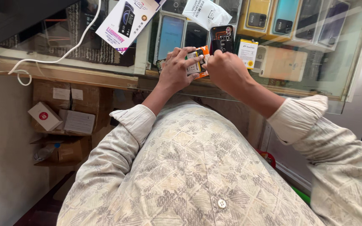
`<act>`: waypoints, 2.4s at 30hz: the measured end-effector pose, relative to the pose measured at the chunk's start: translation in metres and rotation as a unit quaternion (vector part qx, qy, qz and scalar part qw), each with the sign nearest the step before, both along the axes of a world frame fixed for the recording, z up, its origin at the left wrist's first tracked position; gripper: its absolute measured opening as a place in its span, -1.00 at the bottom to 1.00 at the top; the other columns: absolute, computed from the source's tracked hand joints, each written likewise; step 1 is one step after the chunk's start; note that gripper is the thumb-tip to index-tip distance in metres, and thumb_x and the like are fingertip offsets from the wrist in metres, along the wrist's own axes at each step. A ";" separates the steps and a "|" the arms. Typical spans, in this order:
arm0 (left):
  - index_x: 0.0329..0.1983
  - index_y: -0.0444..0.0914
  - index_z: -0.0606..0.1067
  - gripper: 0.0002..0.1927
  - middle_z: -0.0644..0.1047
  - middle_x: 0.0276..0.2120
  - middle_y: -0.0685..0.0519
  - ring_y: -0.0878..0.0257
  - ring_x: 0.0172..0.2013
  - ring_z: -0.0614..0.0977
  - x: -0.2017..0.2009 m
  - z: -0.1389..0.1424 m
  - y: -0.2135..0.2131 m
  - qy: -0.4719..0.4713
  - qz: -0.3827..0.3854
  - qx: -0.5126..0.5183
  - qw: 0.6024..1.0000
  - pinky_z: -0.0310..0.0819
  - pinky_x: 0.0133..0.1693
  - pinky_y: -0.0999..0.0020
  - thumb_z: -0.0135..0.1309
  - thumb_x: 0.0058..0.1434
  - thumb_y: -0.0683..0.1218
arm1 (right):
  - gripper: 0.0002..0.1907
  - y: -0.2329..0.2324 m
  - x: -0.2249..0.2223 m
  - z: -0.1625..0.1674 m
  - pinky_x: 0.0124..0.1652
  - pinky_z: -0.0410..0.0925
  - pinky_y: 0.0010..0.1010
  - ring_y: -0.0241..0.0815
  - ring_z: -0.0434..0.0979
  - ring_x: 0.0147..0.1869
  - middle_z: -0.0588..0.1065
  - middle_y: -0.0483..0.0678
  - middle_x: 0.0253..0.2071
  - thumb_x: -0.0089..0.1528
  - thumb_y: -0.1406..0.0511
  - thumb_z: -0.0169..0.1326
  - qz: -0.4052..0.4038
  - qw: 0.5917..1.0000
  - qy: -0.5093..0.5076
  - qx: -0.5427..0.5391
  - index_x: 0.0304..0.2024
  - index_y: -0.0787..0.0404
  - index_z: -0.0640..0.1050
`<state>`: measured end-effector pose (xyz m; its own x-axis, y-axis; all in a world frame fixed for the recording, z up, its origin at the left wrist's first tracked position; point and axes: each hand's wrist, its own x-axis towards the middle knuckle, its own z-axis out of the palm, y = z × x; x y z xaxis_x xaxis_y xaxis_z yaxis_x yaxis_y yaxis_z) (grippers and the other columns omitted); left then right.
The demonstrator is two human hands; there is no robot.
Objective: The person holds a disassembled smartphone and uses a screwdriver to remove screws from the internal frame. They then place the phone on a counter and continue unscrewing components before inspecting the device.
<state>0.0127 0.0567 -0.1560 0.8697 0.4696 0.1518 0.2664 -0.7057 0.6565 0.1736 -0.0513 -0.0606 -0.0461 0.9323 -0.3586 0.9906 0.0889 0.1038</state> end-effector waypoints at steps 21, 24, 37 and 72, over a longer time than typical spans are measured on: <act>0.14 0.00 0.59 -0.39 0.41 0.24 0.14 0.11 0.19 0.39 0.001 0.000 0.000 0.010 -0.006 0.011 1.000 0.21 0.24 0.10 0.46 -0.04 0.00 | -0.83 -0.003 -0.012 -0.004 -0.36 0.48 -0.33 -0.05 0.62 -0.33 0.47 0.08 -0.33 0.14 0.42 0.15 -0.001 0.997 0.019 0.069 -0.23 0.40 0.55; 0.15 0.01 0.58 -0.37 0.42 0.24 0.14 0.11 0.18 0.39 0.001 0.000 0.000 0.008 -0.006 0.005 1.000 0.21 0.25 0.10 0.46 -0.05 0.01 | -0.74 -0.001 -0.013 -0.006 -0.40 0.47 -0.29 -0.03 0.59 -0.42 0.48 0.10 -0.31 0.06 0.40 0.16 0.011 0.976 0.112 0.186 -0.22 0.42 0.58; 0.29 -0.09 0.51 -0.19 0.45 0.23 0.09 0.13 0.16 0.42 -0.009 0.004 -0.003 0.012 -0.027 0.122 0.992 0.23 0.17 0.14 0.45 -0.06 0.18 | -0.85 -0.090 0.013 -0.014 -0.24 0.39 -0.24 -0.02 0.54 -0.28 0.51 0.07 -0.27 0.32 0.37 0.32 -0.343 0.815 0.254 0.393 -0.06 0.24 0.68; 0.09 -0.33 0.57 -0.63 0.68 -0.13 -0.09 0.13 -0.13 0.74 0.024 0.017 -0.020 -0.123 0.082 -0.546 0.825 0.69 -0.04 0.28 0.12 0.36 0.01 | -0.81 -0.094 -0.002 -0.032 -0.32 0.39 -0.60 -0.41 0.49 -0.32 0.56 -0.09 -0.20 0.32 0.40 0.24 -0.485 0.472 0.629 0.383 -0.04 0.34 0.59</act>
<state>0.0372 0.0369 -0.1389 0.7862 0.5526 -0.2768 0.0631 0.3738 0.9254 0.1712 -0.1457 -0.0923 0.8077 0.5684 -0.1568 -0.1521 -0.0561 -0.9868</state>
